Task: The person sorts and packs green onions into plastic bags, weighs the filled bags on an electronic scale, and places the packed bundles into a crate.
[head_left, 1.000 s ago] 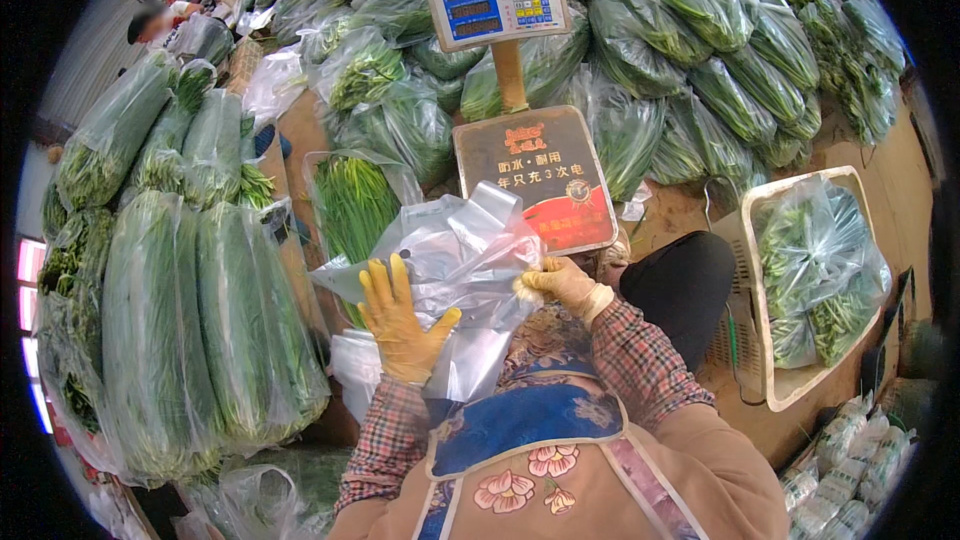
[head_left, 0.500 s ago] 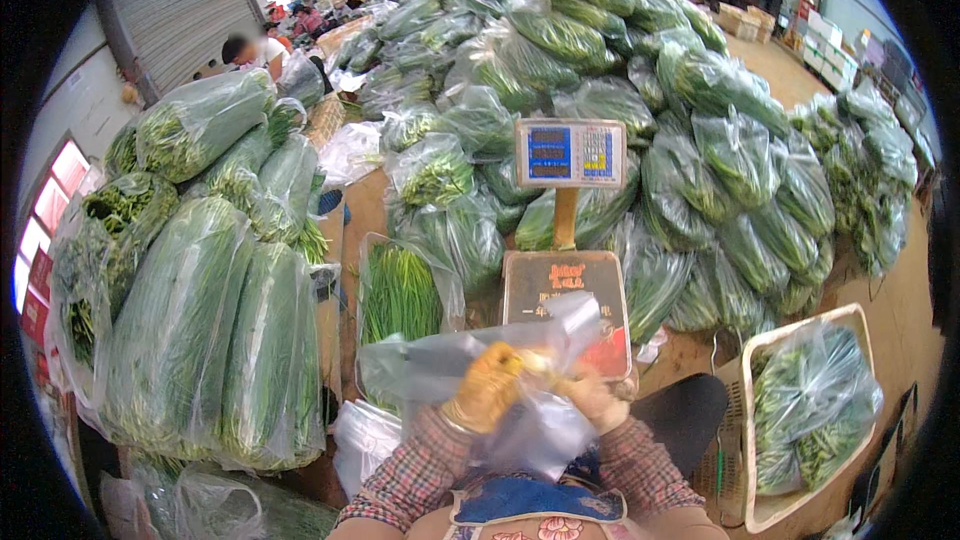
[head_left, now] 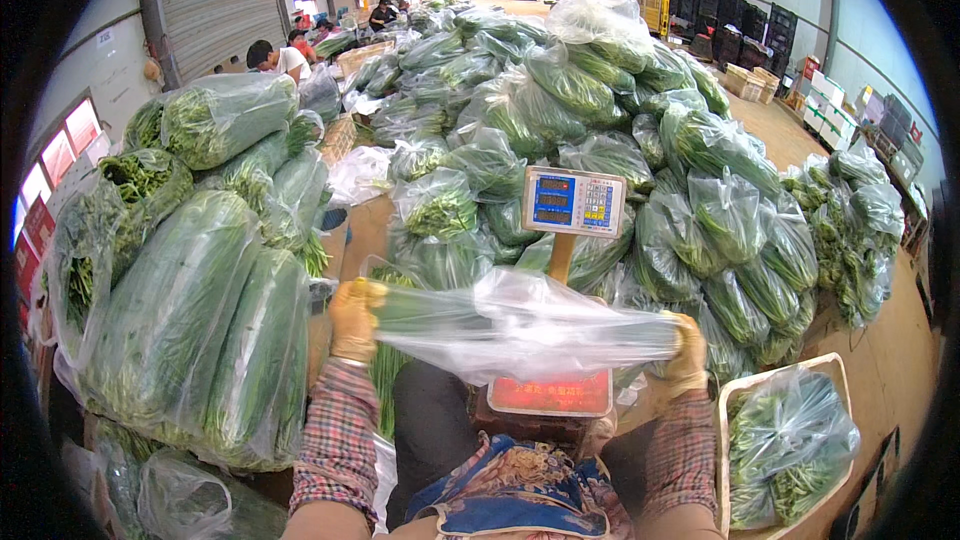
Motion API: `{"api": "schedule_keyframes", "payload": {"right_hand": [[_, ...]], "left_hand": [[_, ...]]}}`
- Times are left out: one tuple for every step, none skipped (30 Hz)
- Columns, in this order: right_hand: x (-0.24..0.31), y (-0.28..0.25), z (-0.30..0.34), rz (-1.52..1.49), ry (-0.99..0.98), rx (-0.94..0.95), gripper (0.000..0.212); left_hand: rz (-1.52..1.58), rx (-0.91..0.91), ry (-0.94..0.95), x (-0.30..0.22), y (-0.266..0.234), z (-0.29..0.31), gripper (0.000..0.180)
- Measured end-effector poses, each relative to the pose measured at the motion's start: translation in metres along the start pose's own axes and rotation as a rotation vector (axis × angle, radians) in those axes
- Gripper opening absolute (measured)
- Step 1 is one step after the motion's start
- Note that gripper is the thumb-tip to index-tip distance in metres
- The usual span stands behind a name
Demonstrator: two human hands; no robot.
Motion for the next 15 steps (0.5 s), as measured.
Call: {"api": "schedule_keyframes", "payload": {"right_hand": [[0.004,-0.015,-0.007,0.086,-0.099,0.005,0.021],[0.005,-0.029,-0.017,0.178,-0.210,0.011,0.022],[0.010,-0.027,-0.018,0.261,-0.317,0.021,0.022],[0.014,-0.025,-0.021,0.328,-0.362,0.045,0.023],[0.018,-0.011,-0.019,0.397,-0.402,0.063,0.023],[0.023,0.004,-0.016,0.465,-0.441,0.082,0.024],[0.034,0.037,-0.005,0.590,-0.458,0.154,0.027],[0.038,0.078,0.017,0.507,-0.379,0.174,0.028],[0.029,0.094,0.019,0.592,-0.383,0.323,0.031],[0.029,0.136,0.039,0.612,-0.509,0.486,0.033],[0.034,0.175,0.061,0.612,-0.633,0.659,0.037],[0.062,0.176,0.066,0.920,-0.697,0.661,0.043],[0.046,0.190,0.068,1.101,-0.707,0.720,0.049],[0.038,0.197,0.067,1.327,-0.732,0.756,0.056],[0.040,0.176,0.046,1.454,-0.763,0.627,0.051]], "left_hand": [[-0.035,-0.032,-0.001,0.003,-0.006,0.003,0.023],[-0.060,-0.056,0.001,0.010,-0.005,-0.001,0.027],[-0.228,-0.082,0.102,0.011,-0.005,-0.005,0.027],[-0.396,-0.108,0.202,0.015,-0.002,-0.011,0.031],[-0.570,-0.132,0.295,0.010,0.007,-0.008,0.038],[-0.738,-0.154,0.571,0.003,0.023,0.005,0.056],[-0.889,-0.175,0.854,-0.016,0.062,0.032,0.076],[-0.909,-0.062,0.911,-0.028,0.105,0.061,0.091],[-0.923,0.053,0.966,-0.039,0.149,0.087,0.106],[-0.995,0.034,0.962,-0.045,0.181,0.105,0.098],[-1.079,0.002,0.958,-0.053,0.194,0.112,0.090],[-1.037,0.083,0.954,-0.048,0.215,0.095,0.081],[-1.130,0.100,0.908,-0.024,0.193,0.054,0.071],[-1.176,0.138,0.866,-0.011,0.177,0.030,0.062],[-0.949,0.172,0.837,-0.022,0.175,0.039,0.052]]}}
Point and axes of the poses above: each hand's wrist, its own z-axis away from the middle knuckle, its own y-axis out of the palm, x = y × z, the point moved 5 cm from there along -z, towards the middle knuckle, and after that the axes turned 10 degrees about -y, right-handed, at the moved point
